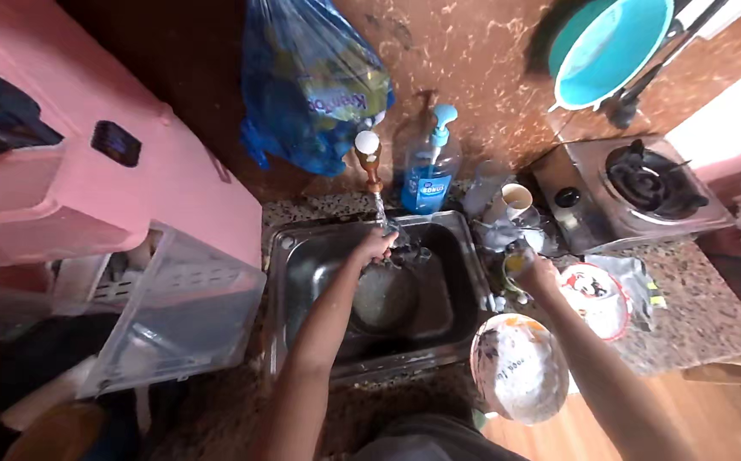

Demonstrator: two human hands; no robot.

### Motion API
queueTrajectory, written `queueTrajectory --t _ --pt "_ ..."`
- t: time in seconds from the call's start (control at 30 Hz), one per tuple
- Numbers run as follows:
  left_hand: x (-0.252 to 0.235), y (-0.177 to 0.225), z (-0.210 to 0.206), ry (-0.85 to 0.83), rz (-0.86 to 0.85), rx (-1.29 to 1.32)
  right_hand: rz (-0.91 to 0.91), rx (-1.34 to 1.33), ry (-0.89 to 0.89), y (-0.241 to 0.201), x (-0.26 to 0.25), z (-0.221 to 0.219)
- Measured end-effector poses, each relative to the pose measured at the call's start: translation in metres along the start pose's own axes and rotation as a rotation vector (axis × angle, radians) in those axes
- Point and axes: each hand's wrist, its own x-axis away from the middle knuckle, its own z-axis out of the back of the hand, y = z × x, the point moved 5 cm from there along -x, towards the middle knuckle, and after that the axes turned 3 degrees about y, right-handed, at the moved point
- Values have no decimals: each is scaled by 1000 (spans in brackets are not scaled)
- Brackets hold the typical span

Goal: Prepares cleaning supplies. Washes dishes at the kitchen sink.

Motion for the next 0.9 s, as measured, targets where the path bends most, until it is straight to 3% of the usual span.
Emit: queueTrajectory --t 0.13,0.23,0.4,0.57,0.67,0.77,0.9 --pt "14 -5 12 -25 54 -49 -47 64 -72 -3 -8 -7" --pt "24 -18 18 -56 60 101 -8 63 -40 -1 -15 -12" --pt "63 -32 33 -38 -107 278 40 41 57 -25 25 22" --pt "114 -42 35 54 -212 289 638 -91 43 -123 69 58" --pt "129 -43 31 97 -253 301 692 -179 172 -202 67 93" --pt "147 -40 30 129 -291 275 788 -76 236 -279 58 118" --pt "165 -36 40 144 -350 218 943 76 156 -345 53 120"
